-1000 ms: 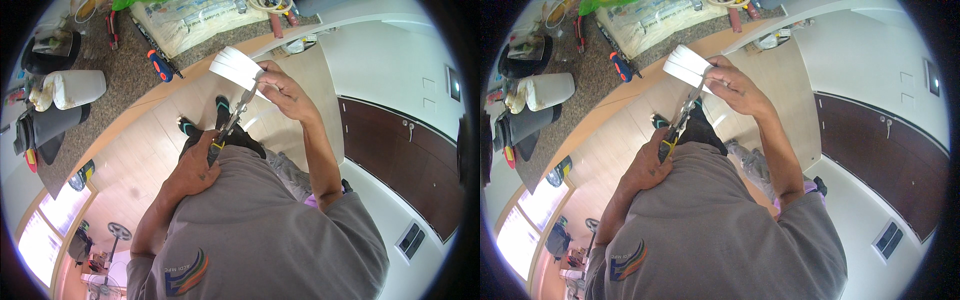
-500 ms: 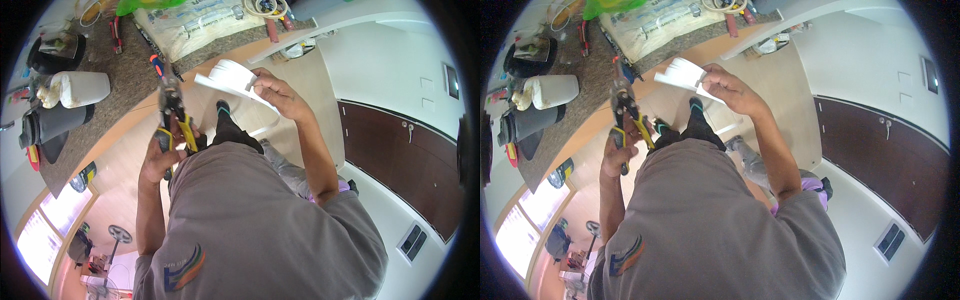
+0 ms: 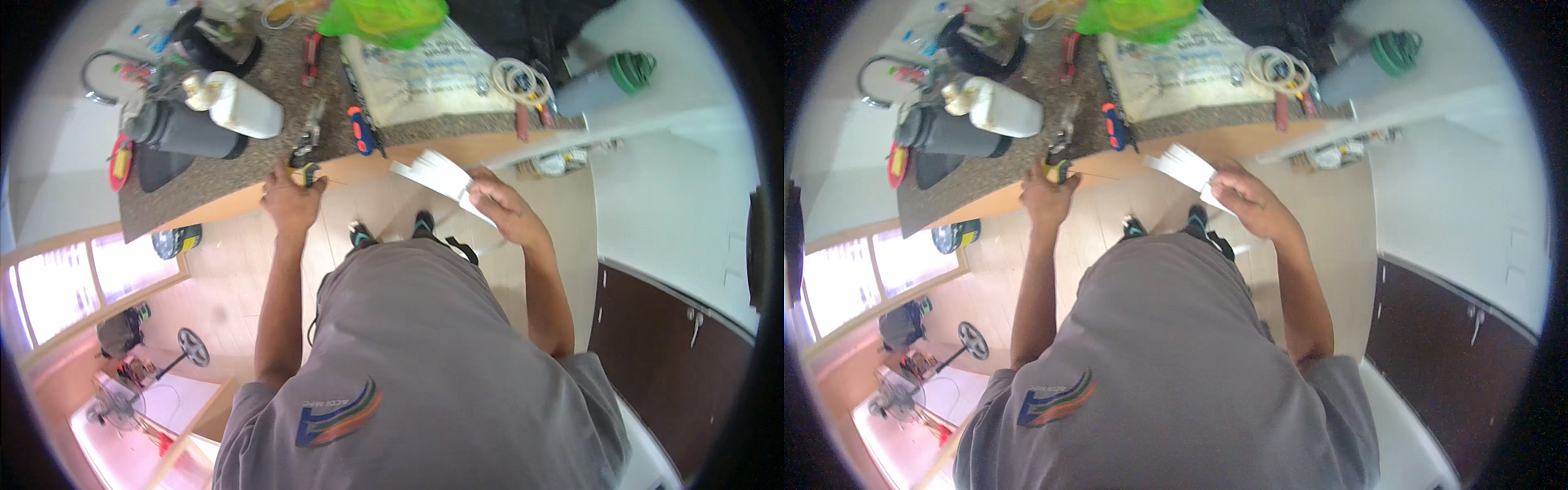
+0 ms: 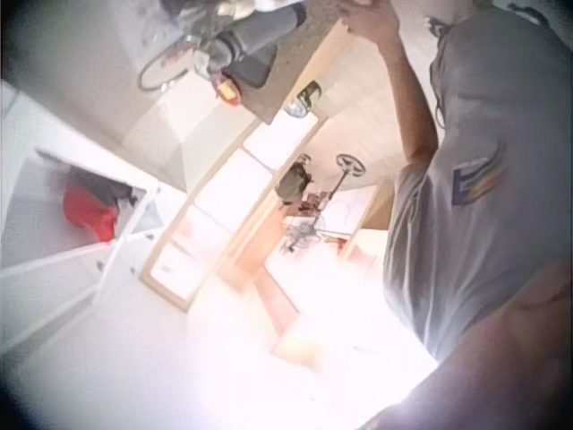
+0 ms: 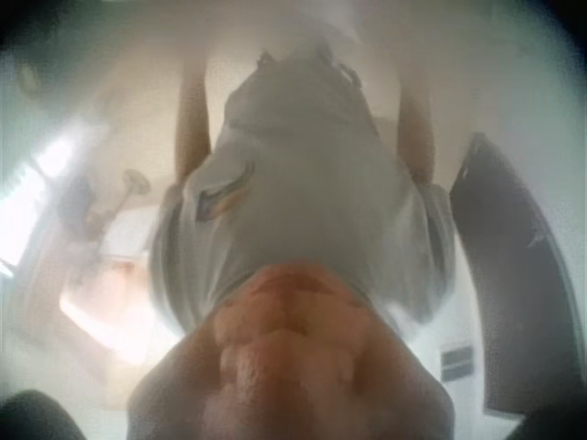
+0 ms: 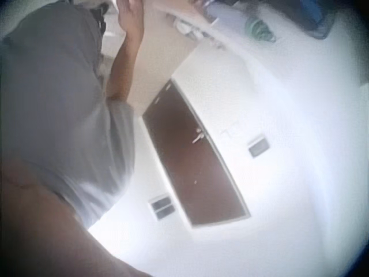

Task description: The person applies glue along the edge of a white board and then applies white edge banding to cover the exposed edge. They smooth the banding by hand and later use scissors to trim the excess.

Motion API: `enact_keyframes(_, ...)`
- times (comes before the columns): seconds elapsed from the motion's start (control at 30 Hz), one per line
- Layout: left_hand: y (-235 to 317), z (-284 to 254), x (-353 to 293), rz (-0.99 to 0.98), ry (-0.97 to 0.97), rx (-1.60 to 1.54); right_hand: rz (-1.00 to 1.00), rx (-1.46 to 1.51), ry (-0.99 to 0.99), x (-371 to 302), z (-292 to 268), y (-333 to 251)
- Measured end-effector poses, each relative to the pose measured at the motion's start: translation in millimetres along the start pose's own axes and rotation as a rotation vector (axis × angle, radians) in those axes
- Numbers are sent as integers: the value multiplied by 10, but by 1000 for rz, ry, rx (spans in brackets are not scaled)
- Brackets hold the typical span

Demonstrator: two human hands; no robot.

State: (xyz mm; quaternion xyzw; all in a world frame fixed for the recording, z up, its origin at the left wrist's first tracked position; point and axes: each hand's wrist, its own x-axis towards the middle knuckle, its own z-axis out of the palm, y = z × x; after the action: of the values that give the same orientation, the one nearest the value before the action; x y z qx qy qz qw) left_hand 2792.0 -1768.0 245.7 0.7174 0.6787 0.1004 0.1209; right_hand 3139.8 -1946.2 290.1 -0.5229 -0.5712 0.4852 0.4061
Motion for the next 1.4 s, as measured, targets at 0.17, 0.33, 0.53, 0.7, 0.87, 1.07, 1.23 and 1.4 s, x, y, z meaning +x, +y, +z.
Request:
enact_keyframes(0.17, 298, 144, 198, -61, 112, 104, -29, 40, -78, -32, -87, -152)
enact_keyframes(0.33, 450, 277, 357, -144, 41, 122, -40, 213, -56, -160, -308, -173)
enact_keyframes(0.53, 506, 197, 397, 6, 172, 236, -19, 635, -21, -165, -640, -297)
enact_keyframes(0.7, 892, -55, -73, 238, -238, -903, -177, 952, -93, 26, -756, -510)
enact_keyframes(0.87, 1294, 38, -461, 49, -881, -1877, -266, 1290, -222, 496, -825, -494)
enact_keyframes(1.07, 1316, 272, -235, -237, -630, -1894, -280, 1549, -34, 1176, -945, 186)
enact_keyframes(1.23, 939, 89, -54, -223, -470, -2023, -124, 1527, 205, 1751, -788, 503)
enact_keyframes(1.4, 808, -155, -25, -125, -532, -1964, -158, 1331, 218, 1850, -819, 533)
